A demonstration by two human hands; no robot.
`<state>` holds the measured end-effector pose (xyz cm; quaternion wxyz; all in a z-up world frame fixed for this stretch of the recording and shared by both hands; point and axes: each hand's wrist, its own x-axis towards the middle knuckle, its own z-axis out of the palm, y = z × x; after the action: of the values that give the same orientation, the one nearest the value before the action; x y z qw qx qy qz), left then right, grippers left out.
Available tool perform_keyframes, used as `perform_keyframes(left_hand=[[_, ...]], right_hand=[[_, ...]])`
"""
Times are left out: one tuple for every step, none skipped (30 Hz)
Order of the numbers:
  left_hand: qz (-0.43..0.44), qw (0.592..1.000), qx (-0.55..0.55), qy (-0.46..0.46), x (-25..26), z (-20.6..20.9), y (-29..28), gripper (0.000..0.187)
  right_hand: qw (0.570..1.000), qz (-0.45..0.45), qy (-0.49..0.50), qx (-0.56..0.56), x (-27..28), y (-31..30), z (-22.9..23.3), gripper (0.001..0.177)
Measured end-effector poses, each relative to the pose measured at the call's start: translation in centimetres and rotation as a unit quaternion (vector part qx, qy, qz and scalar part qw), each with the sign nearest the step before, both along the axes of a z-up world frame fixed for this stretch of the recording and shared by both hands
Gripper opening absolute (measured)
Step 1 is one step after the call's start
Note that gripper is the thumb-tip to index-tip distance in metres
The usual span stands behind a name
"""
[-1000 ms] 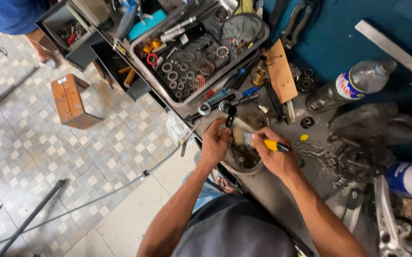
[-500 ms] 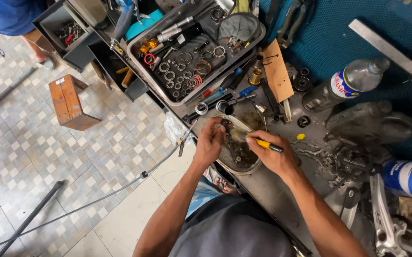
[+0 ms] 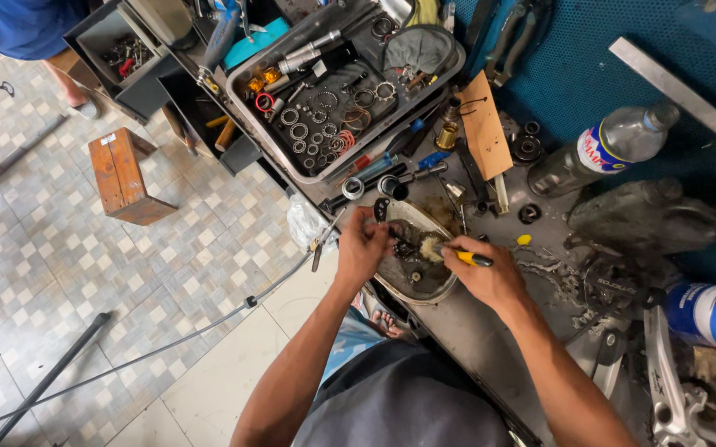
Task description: The person cleans small bicycle components by hand using a brush and a cleaning solution in a tray.
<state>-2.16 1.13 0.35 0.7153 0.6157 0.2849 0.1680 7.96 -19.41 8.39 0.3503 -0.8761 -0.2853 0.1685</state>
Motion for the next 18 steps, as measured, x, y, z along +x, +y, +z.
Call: perform_keyframes(left_hand=[[-0.001, 0.999, 0.044, 0.020, -0.2, -0.1, -0.2, 0.021], [-0.001, 0.995, 0.088, 0.040, -0.5, -0.2, -0.5, 0.020], [-0.002, 0.995, 0.099, 0.028, -0.4, -0.3, -0.9, 0.018], [-0.003, 0.994, 0.111, 0.015, -0.3, -0.4, -1.4, 0.016], [-0.004, 0.992, 0.123, 0.002, -0.1, -0.3, -1.7, 0.014], [0.004, 0.994, 0.109, 0.001, -0.2, -0.1, -1.7, 0.015], [0.015, 0.995, 0.097, -0.003, -0.2, 0.2, -1.4, 0.017], [0.026, 0.996, 0.085, -0.006, -0.2, 0.4, -1.1, 0.018], [0.032, 0.998, 0.062, -0.011, -0.4, 0.5, -0.8, 0.018], [0.037, 0.998, 0.039, -0.016, -0.5, 0.5, -0.5, 0.019], [0.040, 0.999, 0.013, -0.018, -0.9, 0.4, -0.5, 0.019], [0.044, 0.994, 0.098, -0.003, -1.2, 0.2, -0.8, 0.020], [0.046, 0.982, 0.183, 0.008, -0.9, 0.1, -1.0, 0.021], [0.048, 0.962, 0.267, 0.019, -0.7, 0.2, -1.1, 0.022], [0.039, 0.976, 0.216, 0.013, -0.6, 0.3, -1.0, 0.021], [0.029, 0.986, 0.164, 0.008, -0.6, 0.6, -0.9, 0.020], [0.022, 0.994, 0.111, 0.004, -0.6, 0.7, -0.9, 0.018], [0.026, 0.996, 0.086, 0.005, -0.6, 0.9, -0.9, 0.018]], right_hand=[[1.000, -0.009, 0.007, 0.019, -0.1, 0.0, 0.1, 0.026], [0.999, -0.019, 0.014, 0.038, -0.1, 0.3, 0.3, 0.027], [0.998, -0.029, 0.020, 0.057, -0.2, 0.7, 0.3, 0.028], [0.998, -0.023, 0.030, 0.054, -1.0, 1.3, 0.2, 0.028], [0.998, -0.019, 0.040, 0.052, -1.9, 2.0, 0.0, 0.029], [0.997, -0.014, 0.050, 0.050, -2.5, 2.2, 0.0, 0.030], [0.998, -0.019, 0.025, 0.047, -2.6, 2.0, 0.2, 0.029], [0.999, -0.024, 0.000, 0.043, -2.7, 1.7, 0.3, 0.028], [0.999, -0.026, -0.023, 0.039, -2.7, 1.7, 0.4, 0.027], [1.000, -0.029, 0.010, 0.001, -2.6, 1.8, 0.5, 0.027], [0.998, -0.035, 0.045, -0.040, -2.7, 1.4, 0.6, 0.026], [0.993, -0.040, 0.080, -0.082, -2.8, 1.2, 0.7, 0.026], [0.999, -0.006, 0.032, 0.004, -3.1, 1.3, 0.7, 0.025], [0.996, 0.029, -0.017, 0.088, -4.0, 1.3, 0.6, 0.024], [0.981, 0.062, -0.065, 0.172, -4.5, 1.3, 0.5, 0.024], [0.987, 0.036, -0.046, 0.153, -4.5, 1.0, 0.5, 0.025], [0.991, 0.014, -0.025, 0.133, -4.1, 0.7, 0.4, 0.025], [0.993, -0.009, -0.004, 0.114, -3.8, 0.4, 0.3, 0.026]])
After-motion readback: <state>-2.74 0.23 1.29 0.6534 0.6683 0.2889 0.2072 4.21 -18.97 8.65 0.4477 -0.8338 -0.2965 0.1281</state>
